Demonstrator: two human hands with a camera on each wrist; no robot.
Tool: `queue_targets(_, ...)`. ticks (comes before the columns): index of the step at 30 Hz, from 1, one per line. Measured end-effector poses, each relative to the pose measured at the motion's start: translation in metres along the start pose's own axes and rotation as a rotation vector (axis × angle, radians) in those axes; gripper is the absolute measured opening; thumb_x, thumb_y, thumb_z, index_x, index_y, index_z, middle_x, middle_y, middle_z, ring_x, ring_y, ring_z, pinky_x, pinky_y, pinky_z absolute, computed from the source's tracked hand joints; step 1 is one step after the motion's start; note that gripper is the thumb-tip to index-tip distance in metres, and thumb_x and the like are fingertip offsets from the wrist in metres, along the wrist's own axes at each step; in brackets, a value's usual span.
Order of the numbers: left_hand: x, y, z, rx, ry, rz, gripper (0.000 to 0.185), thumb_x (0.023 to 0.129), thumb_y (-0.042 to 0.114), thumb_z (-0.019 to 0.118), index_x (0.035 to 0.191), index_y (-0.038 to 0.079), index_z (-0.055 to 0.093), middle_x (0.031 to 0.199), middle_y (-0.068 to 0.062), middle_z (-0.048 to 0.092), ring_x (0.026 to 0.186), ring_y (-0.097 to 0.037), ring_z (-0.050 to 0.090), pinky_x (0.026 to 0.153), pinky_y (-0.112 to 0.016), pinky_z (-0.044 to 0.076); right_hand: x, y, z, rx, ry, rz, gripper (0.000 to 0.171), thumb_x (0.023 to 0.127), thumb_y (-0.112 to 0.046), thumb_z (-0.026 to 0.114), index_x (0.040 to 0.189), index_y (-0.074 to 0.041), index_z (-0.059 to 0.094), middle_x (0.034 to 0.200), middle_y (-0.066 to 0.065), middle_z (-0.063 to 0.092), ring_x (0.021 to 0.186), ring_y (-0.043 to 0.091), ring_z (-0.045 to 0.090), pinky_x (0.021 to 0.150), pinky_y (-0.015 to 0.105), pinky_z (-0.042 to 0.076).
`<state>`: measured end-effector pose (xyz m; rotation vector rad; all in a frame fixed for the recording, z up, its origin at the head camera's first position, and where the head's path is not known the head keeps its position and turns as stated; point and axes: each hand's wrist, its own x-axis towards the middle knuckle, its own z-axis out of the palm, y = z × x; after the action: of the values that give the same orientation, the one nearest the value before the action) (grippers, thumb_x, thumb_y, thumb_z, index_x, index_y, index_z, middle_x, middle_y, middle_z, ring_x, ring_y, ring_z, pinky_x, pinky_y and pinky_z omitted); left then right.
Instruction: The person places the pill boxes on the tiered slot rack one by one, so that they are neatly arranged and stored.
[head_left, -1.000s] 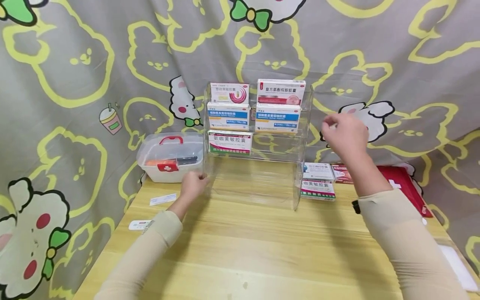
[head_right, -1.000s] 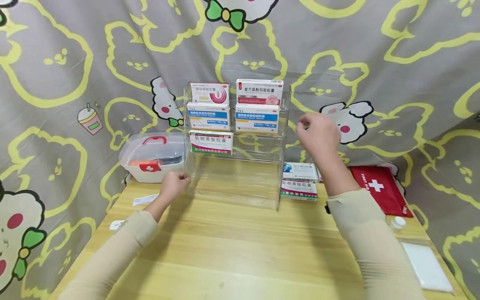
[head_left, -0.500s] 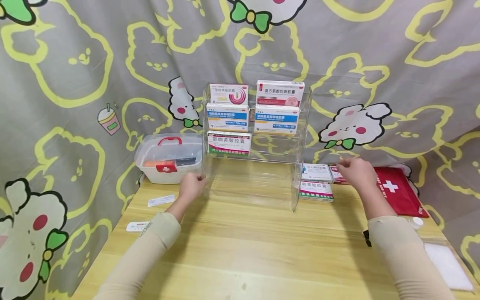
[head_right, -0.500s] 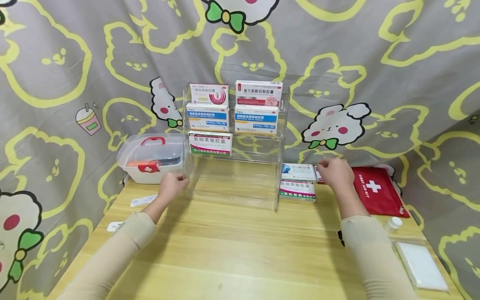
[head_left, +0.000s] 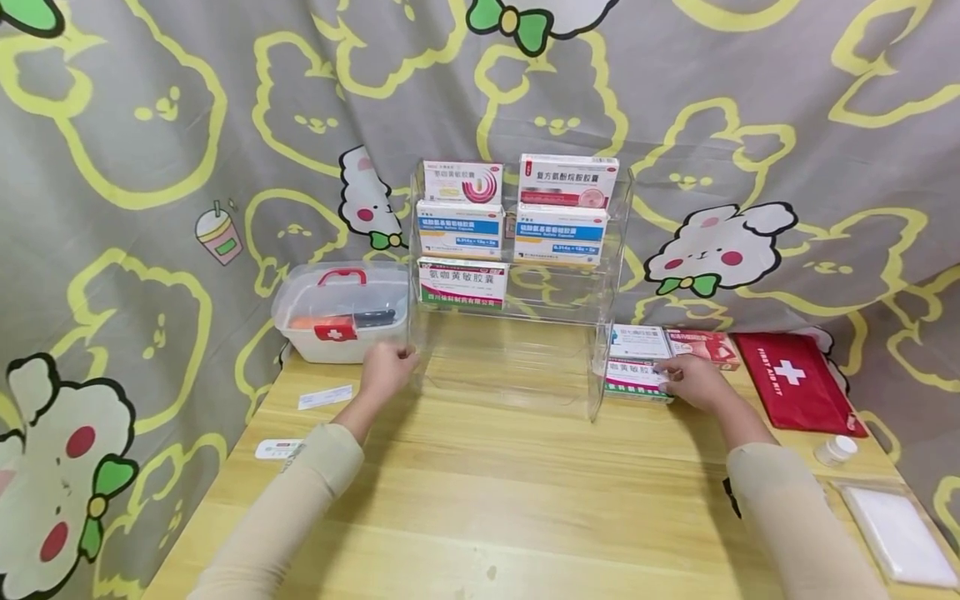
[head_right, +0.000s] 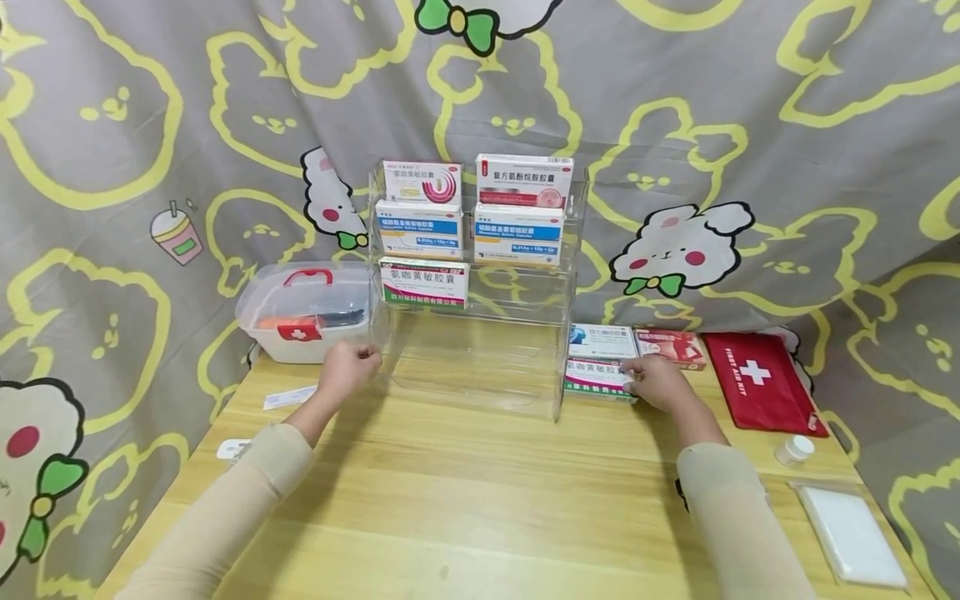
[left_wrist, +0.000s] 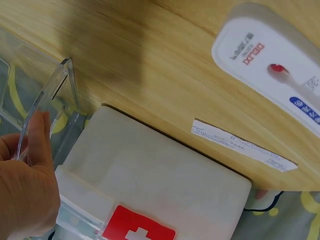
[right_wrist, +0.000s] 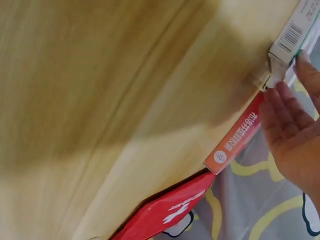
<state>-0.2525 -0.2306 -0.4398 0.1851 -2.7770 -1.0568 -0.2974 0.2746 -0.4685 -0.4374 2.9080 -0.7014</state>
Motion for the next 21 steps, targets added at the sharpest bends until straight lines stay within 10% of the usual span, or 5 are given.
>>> queue_targets(10,0.0,0.0,-0.001,0.007,-0.005,0.017,0.017,0.084,0.014,0.064,0.092,0.003,0.074,0.092,-0.014,0.071,0.072,-0.022,0.059,0.067,-0.035,0.051,-0.009,-0.016,-0.009,0.019,-0.276,0.107,0.079,0.081,-0.02,0.072,0.142,0.005,0.029,0.119,0.035,0.048,0.106,0.045,0.048,0.091,0.058,0.038)
queue_targets(21,-0.001,0.001,-0.002,0.02,-0.018,0.02,0.017,0.085,0.014,0.063,0.092,0.003,0.074,0.092,-0.014,0.071,0.071,-0.021,0.058,0.065,-0.033,0.05,-0.013,-0.011,-0.008,0.02,-0.295,0.138,0.093,0.075,-0.038,0.076,0.14,0.008,0.028,0.13,0.04,0.038,0.119,0.054,0.036,0.098,0.063,0.03)
